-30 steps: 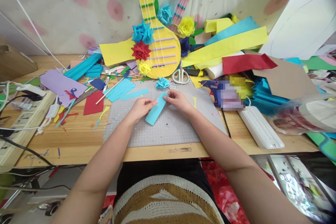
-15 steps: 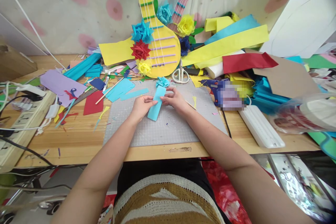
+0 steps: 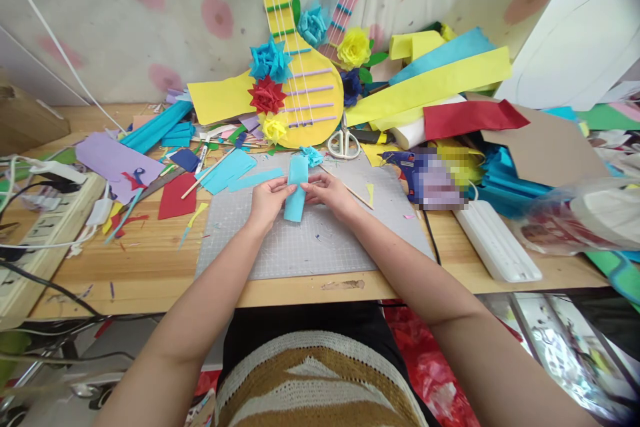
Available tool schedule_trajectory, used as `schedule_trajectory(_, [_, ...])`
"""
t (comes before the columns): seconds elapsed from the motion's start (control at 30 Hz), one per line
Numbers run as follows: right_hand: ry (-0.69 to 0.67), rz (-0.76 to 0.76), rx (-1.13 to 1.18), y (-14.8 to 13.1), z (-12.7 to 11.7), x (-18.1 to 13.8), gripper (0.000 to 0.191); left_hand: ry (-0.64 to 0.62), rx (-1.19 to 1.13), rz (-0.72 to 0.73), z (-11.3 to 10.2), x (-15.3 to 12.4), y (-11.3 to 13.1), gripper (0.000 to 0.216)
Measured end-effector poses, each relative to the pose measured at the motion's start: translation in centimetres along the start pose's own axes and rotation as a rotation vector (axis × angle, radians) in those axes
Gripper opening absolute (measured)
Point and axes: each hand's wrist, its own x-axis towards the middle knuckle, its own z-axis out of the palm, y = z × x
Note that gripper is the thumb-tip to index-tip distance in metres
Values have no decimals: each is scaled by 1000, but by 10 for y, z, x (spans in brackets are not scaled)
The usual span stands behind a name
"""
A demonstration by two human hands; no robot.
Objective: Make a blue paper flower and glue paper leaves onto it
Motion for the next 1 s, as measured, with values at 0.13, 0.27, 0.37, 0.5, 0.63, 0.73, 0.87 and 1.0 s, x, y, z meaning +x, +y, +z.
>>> schedule_trajectory(0.13, [-71,66,-27,2,3,-1,33,62,-37,27,1,0,-2,47])
schedule_trajectory(0.27, [-14,59,-27,2,3,1,29,33,-49,19,2,-1,-1,47])
schedule_trajectory(0.37, [-37,54,-68,1,1,0,29,-48,-13,10,2,-2,1,51])
schedule_trajectory(0.5, [-136,68,-138,-2,1,-4,27,-134,25,52,2,-4,2,52])
schedule_trajectory(0.63, [-199,71,-171,-3,3,-6,24,-92,20,85,3,-3,0,48])
schedule_trajectory(0.73, [-202,69,-192,-3,3,-6,23,-39,-13,92,4,-2,2,48])
schedule_trajectory(0.87, [-236,70,-259,-3,3,-8,23,69,-109,44,-1,0,8,51])
schedule_trajectory(1.0, [-266,92,-304,-4,3,-10,19,162,-226,37,-11,9,14,43])
